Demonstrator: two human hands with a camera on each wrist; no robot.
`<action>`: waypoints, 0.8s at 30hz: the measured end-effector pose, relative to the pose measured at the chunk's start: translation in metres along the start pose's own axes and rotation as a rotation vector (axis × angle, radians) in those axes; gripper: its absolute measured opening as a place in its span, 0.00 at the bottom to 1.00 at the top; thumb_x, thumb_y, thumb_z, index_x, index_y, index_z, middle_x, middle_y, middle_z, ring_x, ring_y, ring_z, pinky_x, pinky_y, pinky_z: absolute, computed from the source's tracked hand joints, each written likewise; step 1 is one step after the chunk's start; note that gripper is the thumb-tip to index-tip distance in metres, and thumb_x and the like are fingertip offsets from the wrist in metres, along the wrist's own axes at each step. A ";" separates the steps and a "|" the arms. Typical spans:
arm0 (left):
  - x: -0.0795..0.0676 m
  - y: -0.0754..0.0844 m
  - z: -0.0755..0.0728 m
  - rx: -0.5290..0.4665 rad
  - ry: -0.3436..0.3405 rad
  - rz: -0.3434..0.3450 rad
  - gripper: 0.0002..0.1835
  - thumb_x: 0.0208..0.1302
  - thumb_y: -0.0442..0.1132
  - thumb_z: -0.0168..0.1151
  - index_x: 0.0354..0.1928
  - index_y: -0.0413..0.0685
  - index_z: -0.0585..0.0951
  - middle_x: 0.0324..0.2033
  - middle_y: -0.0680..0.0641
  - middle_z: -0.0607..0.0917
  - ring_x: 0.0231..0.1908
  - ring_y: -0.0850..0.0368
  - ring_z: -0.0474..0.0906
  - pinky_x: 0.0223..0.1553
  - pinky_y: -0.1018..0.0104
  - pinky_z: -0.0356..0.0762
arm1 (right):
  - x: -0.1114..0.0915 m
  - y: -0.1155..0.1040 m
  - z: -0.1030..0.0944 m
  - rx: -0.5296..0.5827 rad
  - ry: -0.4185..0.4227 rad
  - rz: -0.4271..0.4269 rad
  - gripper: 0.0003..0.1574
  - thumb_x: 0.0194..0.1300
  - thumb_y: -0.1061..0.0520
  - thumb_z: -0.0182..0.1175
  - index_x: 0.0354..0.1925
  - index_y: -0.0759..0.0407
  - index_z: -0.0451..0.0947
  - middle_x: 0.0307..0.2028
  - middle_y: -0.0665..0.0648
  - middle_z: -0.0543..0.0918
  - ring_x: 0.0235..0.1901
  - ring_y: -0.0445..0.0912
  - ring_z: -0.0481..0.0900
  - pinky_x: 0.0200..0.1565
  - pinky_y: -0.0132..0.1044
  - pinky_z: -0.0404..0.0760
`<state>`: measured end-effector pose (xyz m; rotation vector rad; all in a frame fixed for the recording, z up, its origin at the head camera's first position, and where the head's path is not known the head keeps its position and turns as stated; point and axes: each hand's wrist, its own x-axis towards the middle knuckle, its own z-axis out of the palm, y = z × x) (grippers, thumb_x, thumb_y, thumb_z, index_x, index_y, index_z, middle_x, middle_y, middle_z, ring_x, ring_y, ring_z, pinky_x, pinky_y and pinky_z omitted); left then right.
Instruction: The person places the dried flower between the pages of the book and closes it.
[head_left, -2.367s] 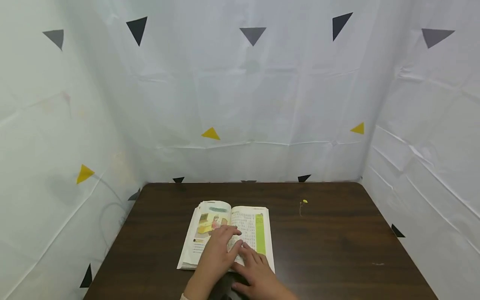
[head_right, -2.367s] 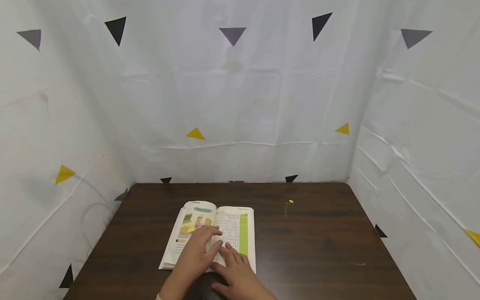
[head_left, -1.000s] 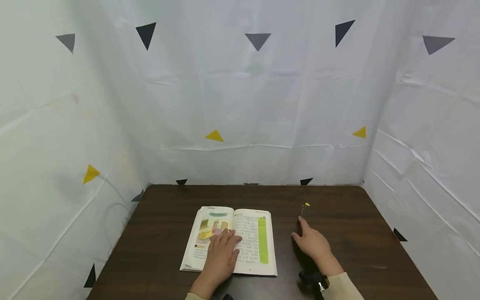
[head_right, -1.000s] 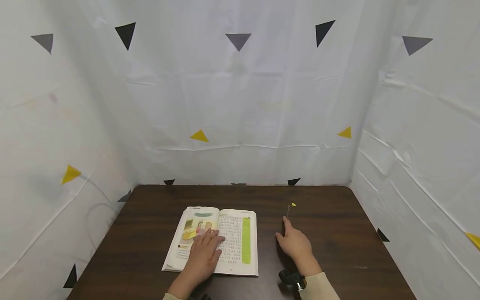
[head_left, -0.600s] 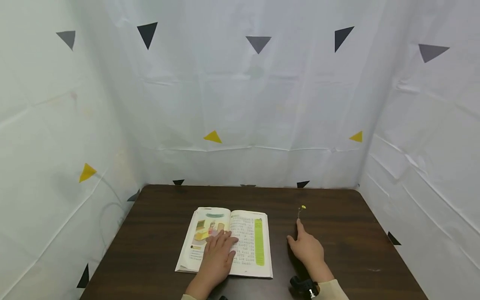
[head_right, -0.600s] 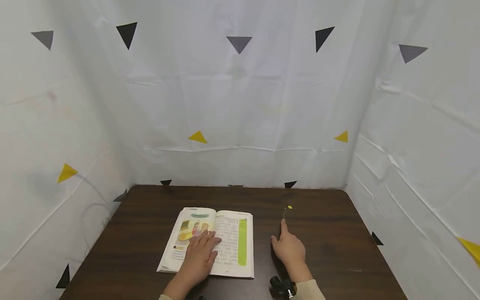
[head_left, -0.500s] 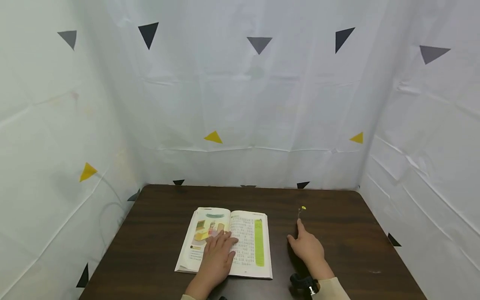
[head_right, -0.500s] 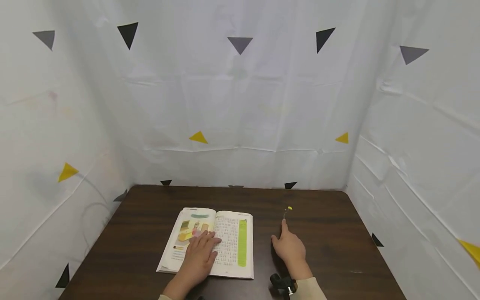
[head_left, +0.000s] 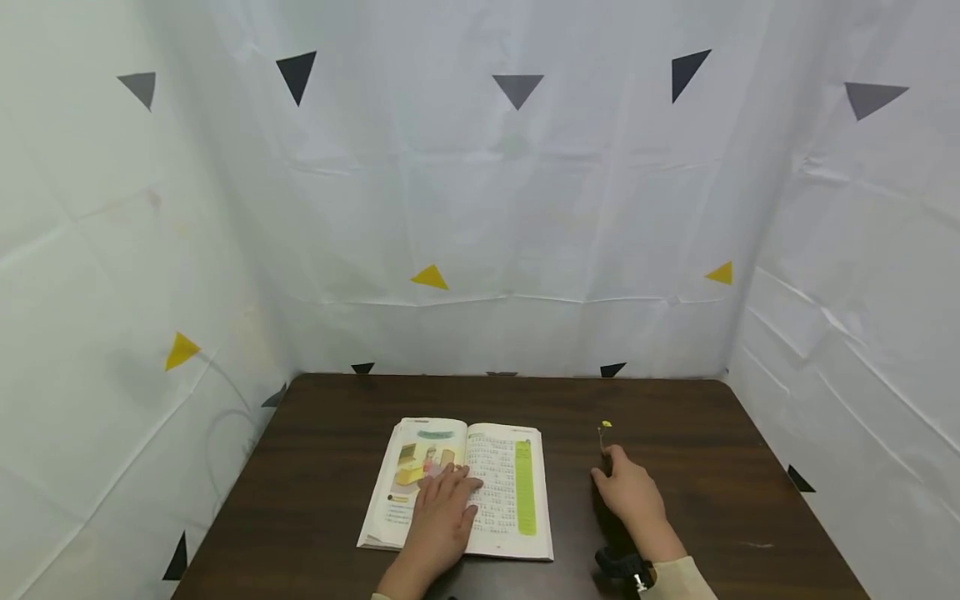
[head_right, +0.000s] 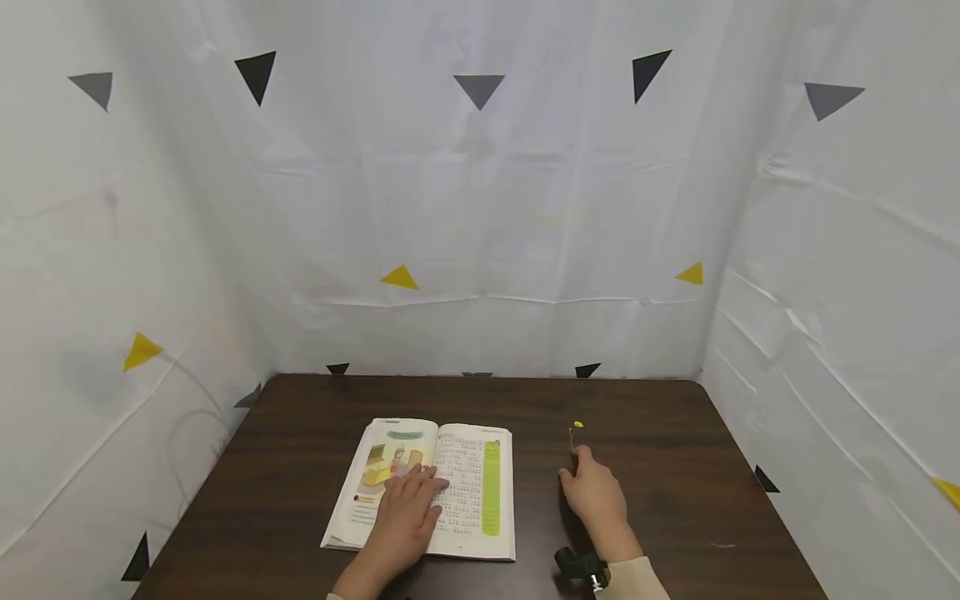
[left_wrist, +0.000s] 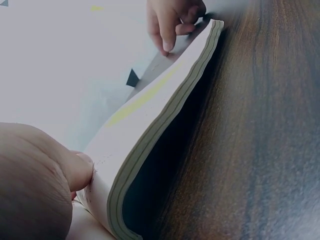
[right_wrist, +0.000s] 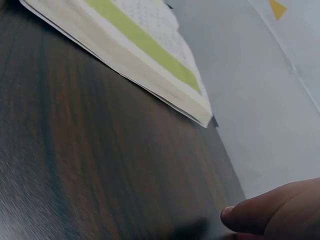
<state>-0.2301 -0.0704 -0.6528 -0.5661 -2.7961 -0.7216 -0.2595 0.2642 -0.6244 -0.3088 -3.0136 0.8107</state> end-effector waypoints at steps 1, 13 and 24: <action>0.000 0.001 0.000 0.003 0.000 0.001 0.19 0.71 0.44 0.60 0.62 0.60 0.77 0.70 0.48 0.73 0.76 0.43 0.59 0.73 0.32 0.50 | 0.000 0.002 -0.003 0.009 0.013 -0.001 0.31 0.71 0.45 0.60 0.66 0.56 0.70 0.28 0.60 0.86 0.21 0.51 0.78 0.22 0.45 0.71; 0.001 0.002 -0.001 0.006 -0.004 0.006 0.19 0.71 0.45 0.60 0.62 0.61 0.77 0.70 0.48 0.73 0.76 0.43 0.59 0.73 0.32 0.50 | 0.012 0.007 -0.012 -0.073 0.078 -0.057 0.14 0.69 0.49 0.64 0.51 0.48 0.81 0.37 0.58 0.89 0.21 0.48 0.76 0.21 0.41 0.68; 0.000 0.002 -0.001 0.000 0.008 0.012 0.19 0.70 0.44 0.61 0.62 0.60 0.77 0.70 0.47 0.73 0.76 0.42 0.59 0.73 0.31 0.50 | 0.016 0.007 -0.015 -0.148 0.106 -0.050 0.04 0.66 0.53 0.66 0.35 0.51 0.81 0.30 0.54 0.87 0.22 0.47 0.78 0.20 0.44 0.73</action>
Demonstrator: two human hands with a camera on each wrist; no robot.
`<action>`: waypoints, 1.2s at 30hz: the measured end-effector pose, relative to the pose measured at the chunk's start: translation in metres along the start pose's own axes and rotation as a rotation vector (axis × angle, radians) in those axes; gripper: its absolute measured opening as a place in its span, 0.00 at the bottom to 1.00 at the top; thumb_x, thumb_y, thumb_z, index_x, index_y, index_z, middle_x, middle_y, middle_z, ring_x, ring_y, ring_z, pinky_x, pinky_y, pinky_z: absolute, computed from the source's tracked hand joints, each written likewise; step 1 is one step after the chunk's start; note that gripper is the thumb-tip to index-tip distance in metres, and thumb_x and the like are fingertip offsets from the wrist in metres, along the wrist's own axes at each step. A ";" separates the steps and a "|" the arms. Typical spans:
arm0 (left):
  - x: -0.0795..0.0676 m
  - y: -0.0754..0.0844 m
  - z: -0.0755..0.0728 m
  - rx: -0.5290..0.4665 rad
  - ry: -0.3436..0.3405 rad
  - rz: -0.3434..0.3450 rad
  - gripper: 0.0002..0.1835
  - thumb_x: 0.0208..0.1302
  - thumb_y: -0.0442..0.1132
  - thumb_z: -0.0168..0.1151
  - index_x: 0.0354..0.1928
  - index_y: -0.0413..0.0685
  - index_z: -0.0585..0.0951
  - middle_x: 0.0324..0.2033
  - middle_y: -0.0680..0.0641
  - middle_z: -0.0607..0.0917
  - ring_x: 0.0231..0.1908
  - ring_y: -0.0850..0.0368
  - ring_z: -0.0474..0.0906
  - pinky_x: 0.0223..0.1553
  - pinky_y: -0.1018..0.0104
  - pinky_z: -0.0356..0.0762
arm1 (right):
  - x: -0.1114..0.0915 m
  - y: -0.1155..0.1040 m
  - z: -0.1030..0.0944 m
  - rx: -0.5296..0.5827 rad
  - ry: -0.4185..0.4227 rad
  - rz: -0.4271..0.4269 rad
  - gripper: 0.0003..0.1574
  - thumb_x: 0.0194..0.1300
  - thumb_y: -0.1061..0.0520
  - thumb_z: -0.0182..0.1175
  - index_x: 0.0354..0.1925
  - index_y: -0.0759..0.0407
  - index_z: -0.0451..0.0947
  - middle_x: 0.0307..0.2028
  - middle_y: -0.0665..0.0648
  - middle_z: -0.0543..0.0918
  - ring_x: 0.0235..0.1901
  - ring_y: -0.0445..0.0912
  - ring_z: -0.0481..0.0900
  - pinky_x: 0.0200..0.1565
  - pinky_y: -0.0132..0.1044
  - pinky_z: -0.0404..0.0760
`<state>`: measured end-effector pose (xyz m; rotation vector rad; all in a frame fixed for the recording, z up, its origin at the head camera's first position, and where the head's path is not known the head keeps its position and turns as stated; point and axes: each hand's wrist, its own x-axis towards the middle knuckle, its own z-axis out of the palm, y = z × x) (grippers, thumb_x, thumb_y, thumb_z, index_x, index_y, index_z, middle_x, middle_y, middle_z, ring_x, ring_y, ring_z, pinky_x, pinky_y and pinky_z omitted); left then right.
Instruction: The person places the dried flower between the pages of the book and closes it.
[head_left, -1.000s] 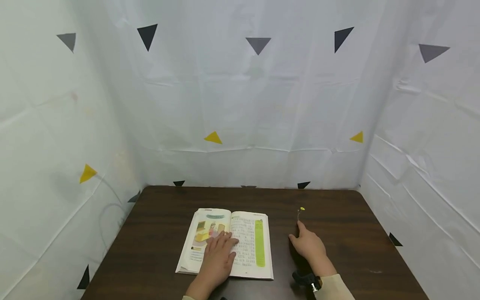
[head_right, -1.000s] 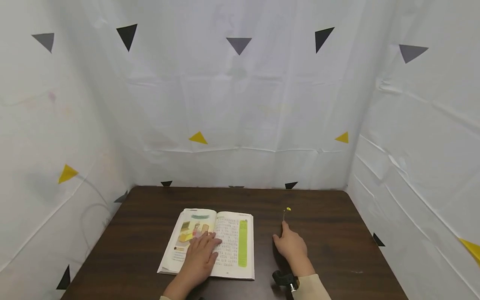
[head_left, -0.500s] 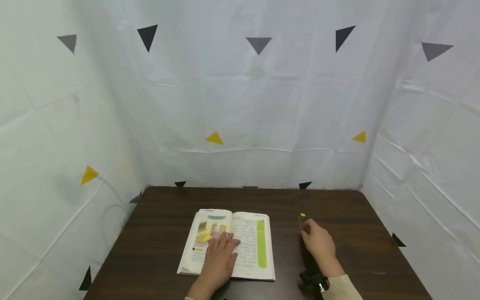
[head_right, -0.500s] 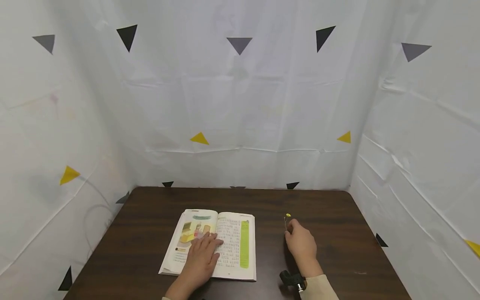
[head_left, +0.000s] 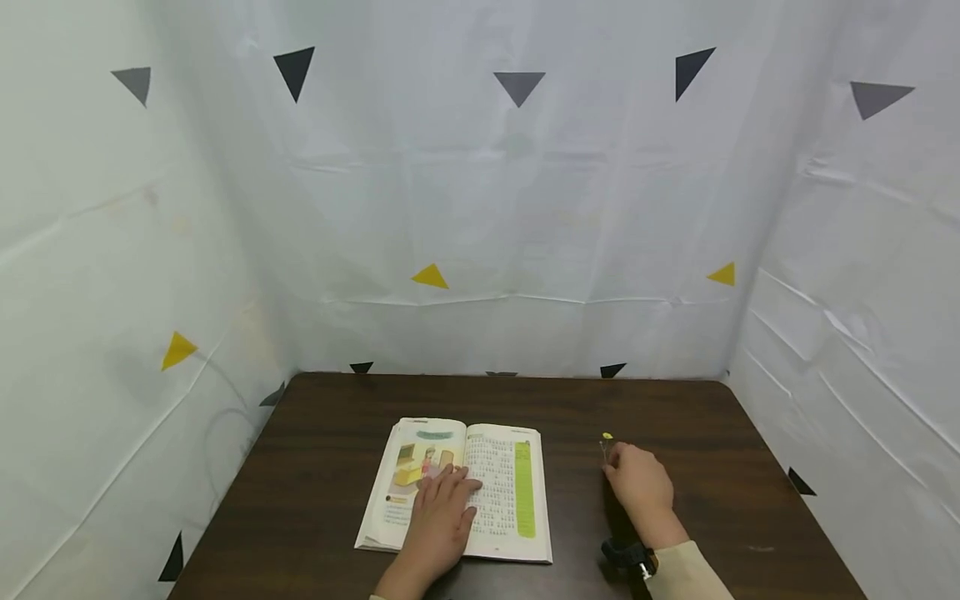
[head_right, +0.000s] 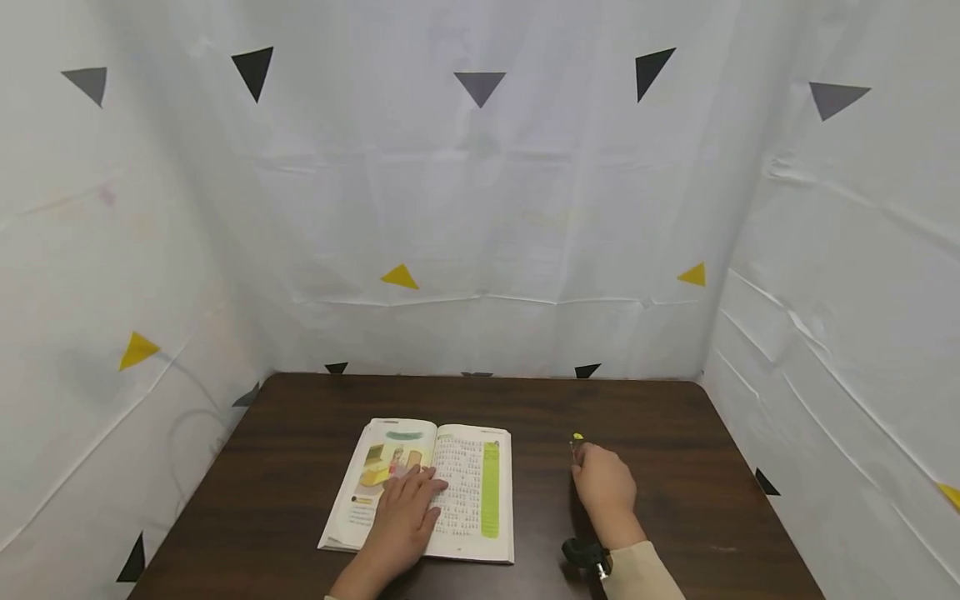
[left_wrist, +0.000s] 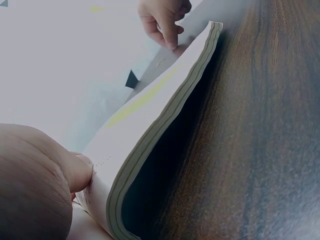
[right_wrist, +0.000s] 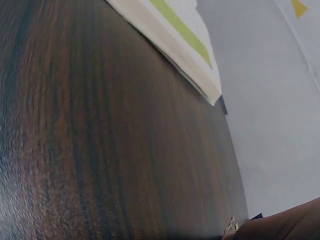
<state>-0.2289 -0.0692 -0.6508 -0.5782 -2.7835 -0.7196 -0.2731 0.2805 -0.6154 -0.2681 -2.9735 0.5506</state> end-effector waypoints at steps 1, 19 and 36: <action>0.000 0.000 0.001 0.003 0.000 -0.001 0.19 0.70 0.44 0.61 0.62 0.60 0.77 0.70 0.47 0.73 0.76 0.42 0.59 0.73 0.31 0.50 | 0.001 -0.001 0.001 -0.013 0.003 -0.004 0.04 0.66 0.54 0.64 0.33 0.51 0.82 0.28 0.53 0.86 0.22 0.47 0.78 0.20 0.43 0.72; 0.001 -0.003 0.003 0.005 0.004 0.000 0.20 0.70 0.44 0.61 0.62 0.61 0.76 0.70 0.48 0.73 0.76 0.43 0.59 0.73 0.33 0.50 | 0.003 -0.007 0.008 -0.036 -0.048 0.028 0.28 0.68 0.52 0.60 0.12 0.50 0.65 0.13 0.50 0.67 0.14 0.45 0.61 0.18 0.40 0.59; 0.001 -0.001 0.002 -0.028 -0.029 -0.028 0.19 0.70 0.45 0.62 0.62 0.61 0.77 0.71 0.48 0.72 0.76 0.43 0.58 0.74 0.33 0.48 | -0.026 -0.043 0.023 0.322 0.048 0.063 0.16 0.68 0.48 0.56 0.26 0.55 0.72 0.26 0.55 0.73 0.25 0.47 0.69 0.25 0.37 0.64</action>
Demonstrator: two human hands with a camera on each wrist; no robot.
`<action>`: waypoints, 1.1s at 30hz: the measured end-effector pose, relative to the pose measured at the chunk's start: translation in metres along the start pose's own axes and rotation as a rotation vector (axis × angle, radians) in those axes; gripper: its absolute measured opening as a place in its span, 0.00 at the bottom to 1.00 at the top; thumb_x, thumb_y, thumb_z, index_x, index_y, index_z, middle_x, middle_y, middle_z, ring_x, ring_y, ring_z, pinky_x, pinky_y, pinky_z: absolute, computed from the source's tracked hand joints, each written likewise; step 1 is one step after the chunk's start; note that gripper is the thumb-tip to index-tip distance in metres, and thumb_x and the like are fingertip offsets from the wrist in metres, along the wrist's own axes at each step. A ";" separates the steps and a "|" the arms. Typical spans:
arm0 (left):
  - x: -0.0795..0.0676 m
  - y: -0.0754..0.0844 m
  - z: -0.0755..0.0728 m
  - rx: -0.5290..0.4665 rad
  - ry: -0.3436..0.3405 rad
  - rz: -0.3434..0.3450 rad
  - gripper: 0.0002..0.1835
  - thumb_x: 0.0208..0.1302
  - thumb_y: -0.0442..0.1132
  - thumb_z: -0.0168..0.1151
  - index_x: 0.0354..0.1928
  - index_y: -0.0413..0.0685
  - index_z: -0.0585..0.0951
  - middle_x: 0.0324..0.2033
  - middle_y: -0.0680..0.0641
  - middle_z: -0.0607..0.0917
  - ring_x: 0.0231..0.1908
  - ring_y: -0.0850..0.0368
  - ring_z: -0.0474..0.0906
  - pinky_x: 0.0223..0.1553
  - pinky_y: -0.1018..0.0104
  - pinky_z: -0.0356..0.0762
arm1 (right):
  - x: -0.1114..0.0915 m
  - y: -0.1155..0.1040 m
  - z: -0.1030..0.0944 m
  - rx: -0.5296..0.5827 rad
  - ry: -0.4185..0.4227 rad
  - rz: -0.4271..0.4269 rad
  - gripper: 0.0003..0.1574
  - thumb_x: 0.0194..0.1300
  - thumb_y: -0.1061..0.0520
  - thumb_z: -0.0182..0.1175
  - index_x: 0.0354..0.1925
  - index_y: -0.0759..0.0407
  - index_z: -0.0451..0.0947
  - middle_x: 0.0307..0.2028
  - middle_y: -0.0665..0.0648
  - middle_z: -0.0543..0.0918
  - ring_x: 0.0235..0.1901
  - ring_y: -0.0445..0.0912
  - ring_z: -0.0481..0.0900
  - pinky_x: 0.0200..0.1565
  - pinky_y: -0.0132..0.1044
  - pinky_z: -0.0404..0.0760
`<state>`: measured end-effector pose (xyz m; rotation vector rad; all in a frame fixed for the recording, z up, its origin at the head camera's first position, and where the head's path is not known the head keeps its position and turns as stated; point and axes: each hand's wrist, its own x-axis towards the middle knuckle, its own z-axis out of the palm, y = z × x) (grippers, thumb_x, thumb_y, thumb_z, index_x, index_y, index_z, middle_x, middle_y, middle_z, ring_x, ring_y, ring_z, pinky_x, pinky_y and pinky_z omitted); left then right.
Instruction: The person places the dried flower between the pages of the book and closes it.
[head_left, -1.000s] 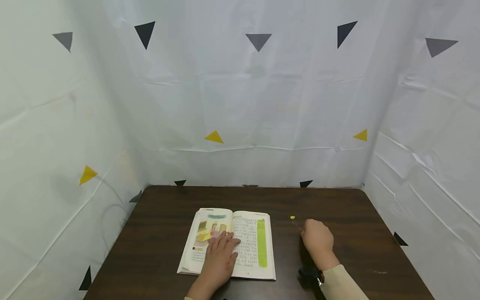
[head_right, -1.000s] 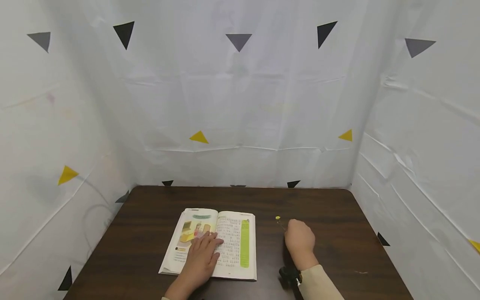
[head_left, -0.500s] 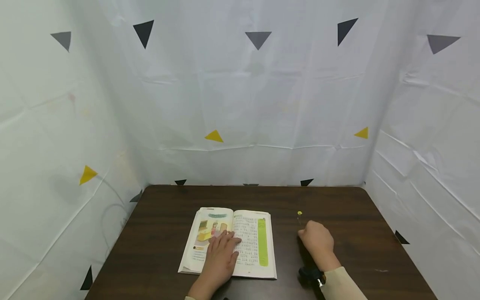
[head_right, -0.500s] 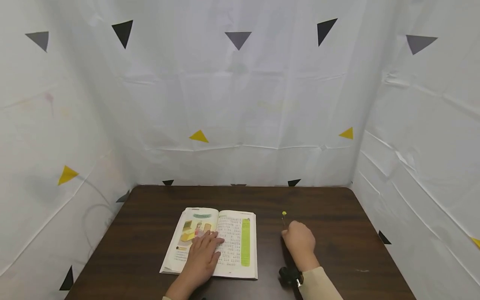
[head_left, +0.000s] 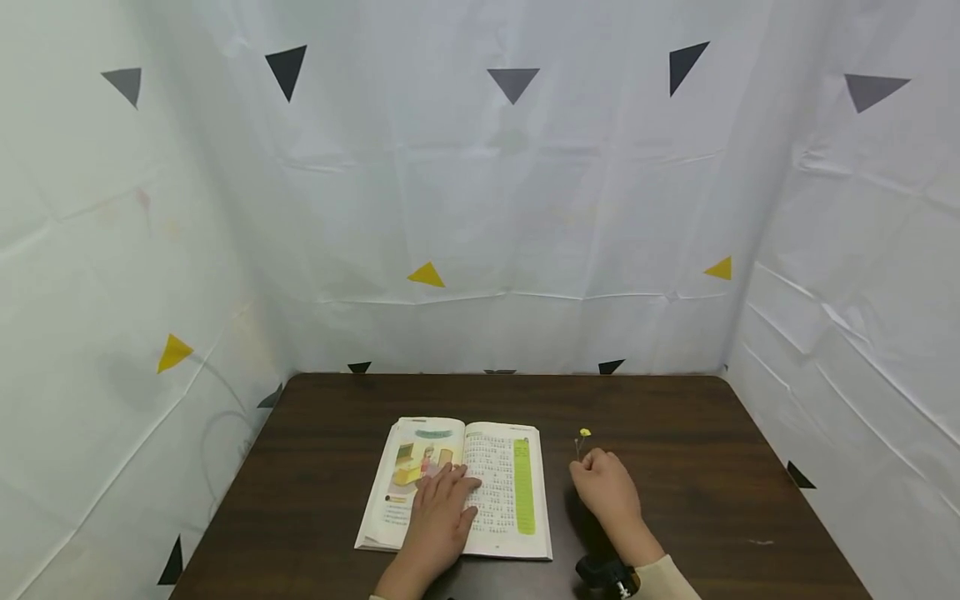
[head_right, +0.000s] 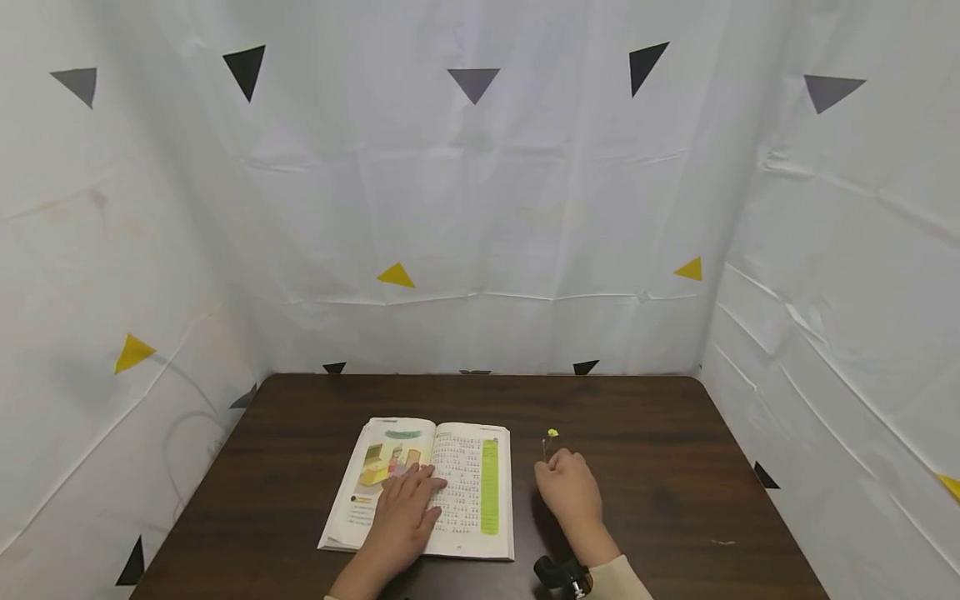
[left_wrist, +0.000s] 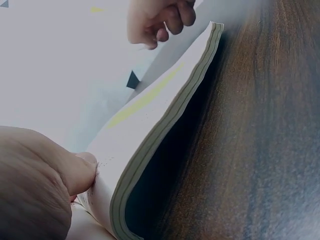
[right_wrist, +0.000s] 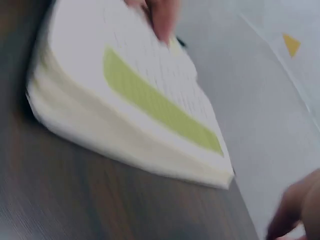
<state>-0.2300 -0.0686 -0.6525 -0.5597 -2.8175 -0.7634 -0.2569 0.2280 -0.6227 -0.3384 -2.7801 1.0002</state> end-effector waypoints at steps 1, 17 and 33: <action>0.000 0.000 -0.001 0.000 0.000 0.001 0.19 0.70 0.45 0.62 0.62 0.61 0.77 0.71 0.48 0.72 0.76 0.43 0.58 0.74 0.33 0.48 | -0.003 -0.003 0.003 0.030 0.013 0.006 0.15 0.68 0.48 0.57 0.27 0.55 0.73 0.26 0.54 0.73 0.25 0.46 0.69 0.25 0.37 0.65; 0.001 0.000 0.001 0.003 0.017 -0.001 0.25 0.69 0.46 0.63 0.66 0.57 0.74 0.70 0.48 0.73 0.76 0.44 0.59 0.74 0.33 0.49 | -0.050 -0.066 0.051 0.548 -0.163 0.043 0.06 0.66 0.56 0.59 0.32 0.56 0.77 0.25 0.56 0.81 0.17 0.41 0.69 0.17 0.29 0.64; 0.003 -0.005 -0.001 -0.133 0.065 -0.189 0.53 0.57 0.49 0.76 0.78 0.45 0.55 0.78 0.35 0.52 0.79 0.34 0.43 0.74 0.33 0.51 | -0.056 -0.091 0.101 0.769 -0.361 0.054 0.11 0.68 0.55 0.60 0.39 0.64 0.78 0.23 0.50 0.78 0.14 0.38 0.67 0.15 0.28 0.65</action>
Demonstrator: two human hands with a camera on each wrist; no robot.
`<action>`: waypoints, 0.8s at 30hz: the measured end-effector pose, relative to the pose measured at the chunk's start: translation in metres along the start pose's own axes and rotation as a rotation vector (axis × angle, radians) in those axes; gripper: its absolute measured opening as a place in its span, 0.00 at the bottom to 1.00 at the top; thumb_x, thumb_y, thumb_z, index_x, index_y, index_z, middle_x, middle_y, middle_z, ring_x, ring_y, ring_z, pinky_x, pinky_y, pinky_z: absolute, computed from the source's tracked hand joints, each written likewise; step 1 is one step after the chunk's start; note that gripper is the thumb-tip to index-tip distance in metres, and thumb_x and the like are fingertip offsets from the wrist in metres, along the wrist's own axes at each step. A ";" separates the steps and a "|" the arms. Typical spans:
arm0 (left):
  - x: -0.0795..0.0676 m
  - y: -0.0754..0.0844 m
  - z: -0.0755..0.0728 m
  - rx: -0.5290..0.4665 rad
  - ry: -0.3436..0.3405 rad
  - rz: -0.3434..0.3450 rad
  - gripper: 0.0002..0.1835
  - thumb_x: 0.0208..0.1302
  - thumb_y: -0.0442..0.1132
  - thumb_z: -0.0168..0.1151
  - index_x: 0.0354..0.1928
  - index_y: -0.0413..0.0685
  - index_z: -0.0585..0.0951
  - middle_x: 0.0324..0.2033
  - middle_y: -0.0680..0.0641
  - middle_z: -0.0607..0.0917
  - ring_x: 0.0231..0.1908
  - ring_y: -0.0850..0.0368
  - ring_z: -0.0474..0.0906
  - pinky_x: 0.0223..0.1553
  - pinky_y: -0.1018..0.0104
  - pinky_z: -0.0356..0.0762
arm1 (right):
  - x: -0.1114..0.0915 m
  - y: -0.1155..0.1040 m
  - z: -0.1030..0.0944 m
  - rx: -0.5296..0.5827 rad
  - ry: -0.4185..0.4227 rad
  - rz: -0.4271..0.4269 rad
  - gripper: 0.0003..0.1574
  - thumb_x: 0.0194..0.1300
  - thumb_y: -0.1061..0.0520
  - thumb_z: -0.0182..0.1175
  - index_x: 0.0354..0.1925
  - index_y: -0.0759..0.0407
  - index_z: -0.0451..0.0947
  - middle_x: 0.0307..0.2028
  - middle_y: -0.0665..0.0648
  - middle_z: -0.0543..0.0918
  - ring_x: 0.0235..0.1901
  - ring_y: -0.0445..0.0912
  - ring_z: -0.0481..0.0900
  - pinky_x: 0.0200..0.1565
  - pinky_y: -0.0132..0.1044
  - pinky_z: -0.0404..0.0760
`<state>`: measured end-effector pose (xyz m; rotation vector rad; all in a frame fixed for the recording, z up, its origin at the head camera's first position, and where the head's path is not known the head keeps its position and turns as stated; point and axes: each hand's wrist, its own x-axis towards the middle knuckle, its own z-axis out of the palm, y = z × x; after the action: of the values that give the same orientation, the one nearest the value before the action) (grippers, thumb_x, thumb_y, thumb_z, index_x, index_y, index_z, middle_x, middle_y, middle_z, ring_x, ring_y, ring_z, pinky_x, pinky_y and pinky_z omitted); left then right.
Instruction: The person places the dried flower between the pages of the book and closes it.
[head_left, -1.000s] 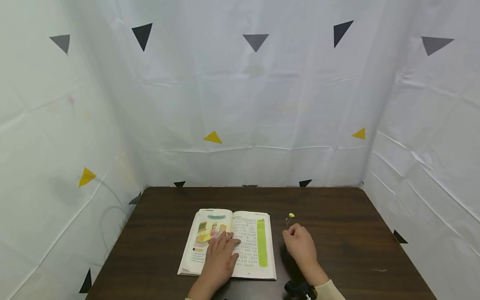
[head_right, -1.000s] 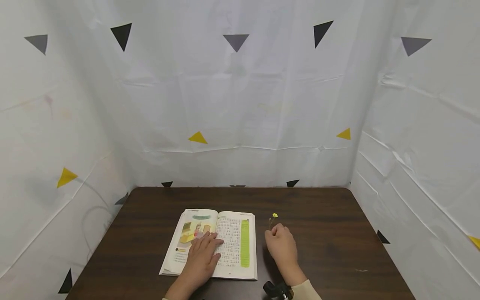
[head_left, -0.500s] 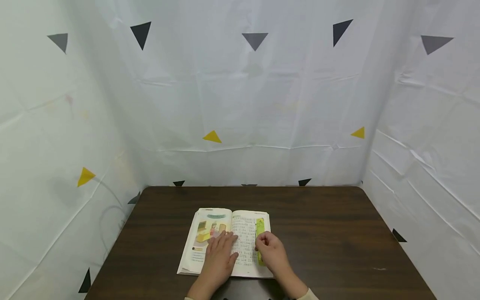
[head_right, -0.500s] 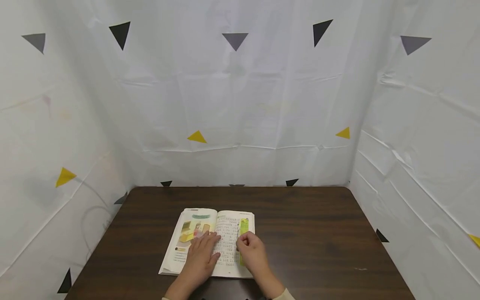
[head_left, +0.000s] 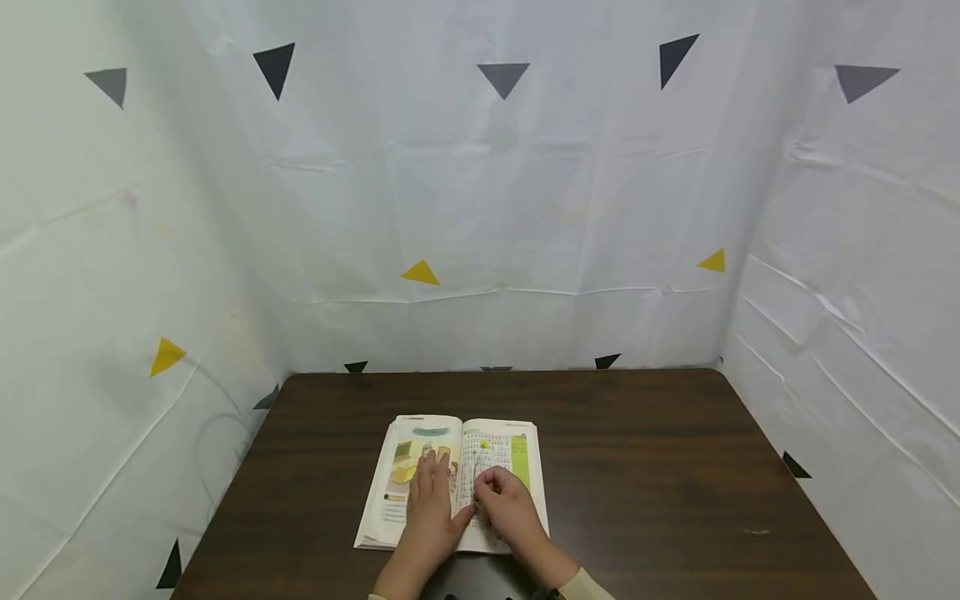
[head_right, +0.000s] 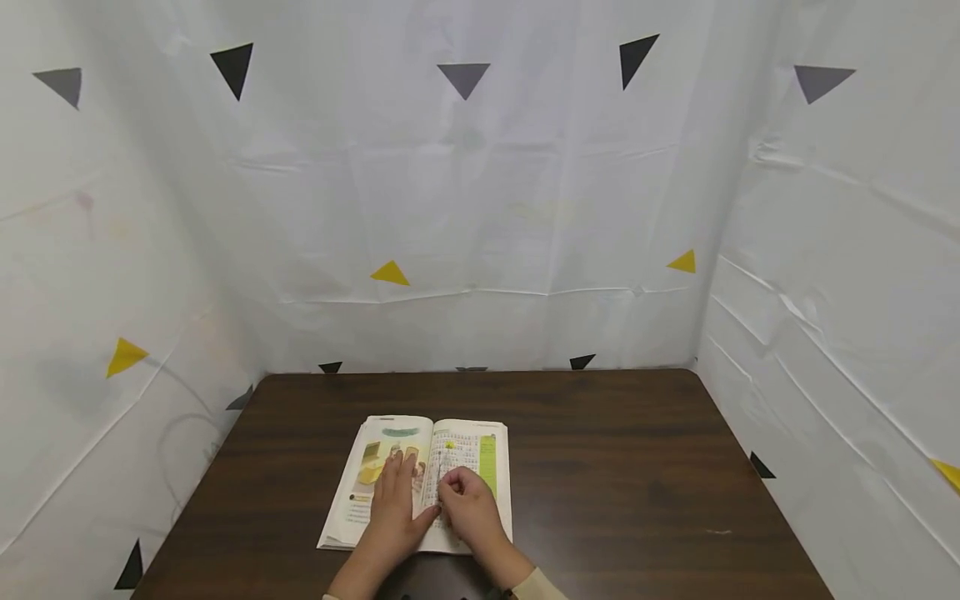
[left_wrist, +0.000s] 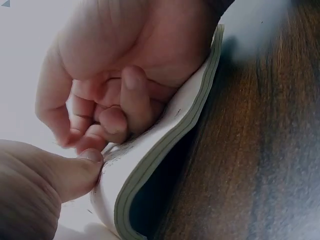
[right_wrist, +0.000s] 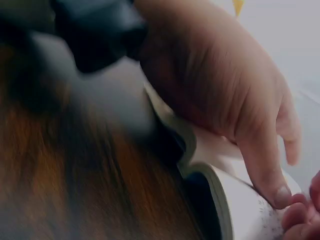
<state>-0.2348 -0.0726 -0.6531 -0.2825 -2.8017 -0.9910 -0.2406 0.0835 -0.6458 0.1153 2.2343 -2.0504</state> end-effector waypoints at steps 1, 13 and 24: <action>0.000 0.000 0.000 0.004 0.005 -0.010 0.54 0.56 0.51 0.76 0.78 0.44 0.56 0.78 0.35 0.52 0.78 0.34 0.43 0.73 0.32 0.51 | 0.002 0.002 -0.001 -0.019 0.003 0.003 0.11 0.67 0.55 0.60 0.39 0.63 0.78 0.22 0.49 0.76 0.15 0.38 0.67 0.16 0.28 0.65; 0.002 -0.019 -0.019 0.105 -0.013 -0.251 0.74 0.35 0.79 0.73 0.79 0.44 0.55 0.78 0.33 0.51 0.78 0.28 0.40 0.71 0.26 0.46 | 0.004 0.006 -0.002 -0.198 0.031 -0.038 0.07 0.65 0.53 0.64 0.33 0.55 0.80 0.21 0.45 0.75 0.17 0.38 0.70 0.18 0.29 0.69; -0.008 -0.021 -0.056 0.275 -0.039 -0.541 0.76 0.30 0.86 0.66 0.61 0.18 0.66 0.50 0.22 0.66 0.52 0.25 0.64 0.47 0.29 0.69 | -0.001 0.010 -0.004 -0.234 -0.071 -0.170 0.07 0.68 0.49 0.66 0.38 0.49 0.87 0.26 0.46 0.81 0.19 0.36 0.72 0.19 0.29 0.72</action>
<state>-0.2275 -0.1249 -0.6246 0.5204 -3.0661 -0.6610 -0.2381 0.0885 -0.6550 -0.1692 2.4938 -1.8150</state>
